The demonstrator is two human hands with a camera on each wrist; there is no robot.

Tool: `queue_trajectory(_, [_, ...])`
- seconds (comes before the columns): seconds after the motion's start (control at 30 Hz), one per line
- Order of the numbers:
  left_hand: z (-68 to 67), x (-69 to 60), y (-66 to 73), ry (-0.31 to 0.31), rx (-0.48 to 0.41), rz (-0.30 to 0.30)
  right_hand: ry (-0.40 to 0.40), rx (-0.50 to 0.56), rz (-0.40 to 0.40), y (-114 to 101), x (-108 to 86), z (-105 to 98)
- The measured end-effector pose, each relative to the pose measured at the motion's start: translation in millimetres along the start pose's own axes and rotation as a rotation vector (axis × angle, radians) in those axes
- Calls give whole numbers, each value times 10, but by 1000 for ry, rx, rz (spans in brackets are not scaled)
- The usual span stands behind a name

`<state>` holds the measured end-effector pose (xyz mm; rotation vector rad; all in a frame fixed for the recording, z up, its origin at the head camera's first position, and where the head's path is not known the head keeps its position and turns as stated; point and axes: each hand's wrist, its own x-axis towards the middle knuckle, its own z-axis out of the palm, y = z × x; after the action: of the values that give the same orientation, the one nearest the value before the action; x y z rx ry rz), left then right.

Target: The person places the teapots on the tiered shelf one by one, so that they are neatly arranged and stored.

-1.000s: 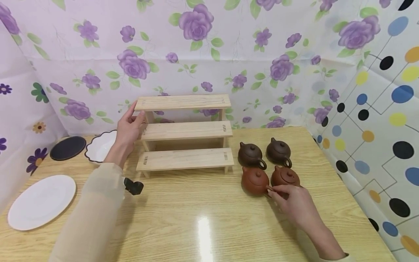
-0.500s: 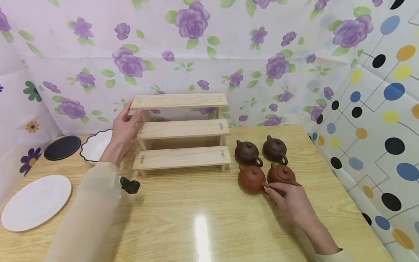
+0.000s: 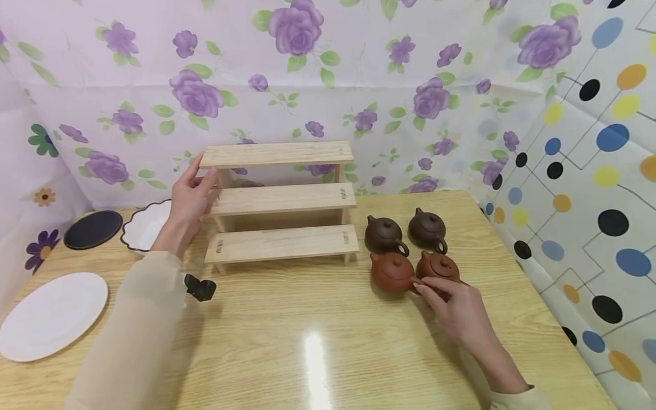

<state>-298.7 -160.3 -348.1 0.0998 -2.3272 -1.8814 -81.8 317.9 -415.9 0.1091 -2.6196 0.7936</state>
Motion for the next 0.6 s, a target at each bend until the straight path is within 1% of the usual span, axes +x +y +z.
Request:
queue_trajectory(0.07, [-3,4,0,5,6,-3,11,24,-5,-19,14,-13])
queue_trajectory(0.2, [-9,19,4,14,12,-5,-6,141,-3,-82,61,-49])
queue_trajectory(0.27, [-11,22,4,14,12,-5,-3,177,-19,-116,95,-66])
queue_trajectory(0.4, [-11,18,0,11,0,-8,-28,289,-32,-196,175,-74])
queue_trajectory(0.43, [-10,15,0,11,-5,-7,-41,318,-24,-217,199,-71])
queue_trajectory(0.5, [-11,10,1,10,-14,-6,-85,412,16,-260,241,-57])
queue_trajectory(0.6, [-16,0,1,7,-12,-2,-137,480,68,-312,309,-38])
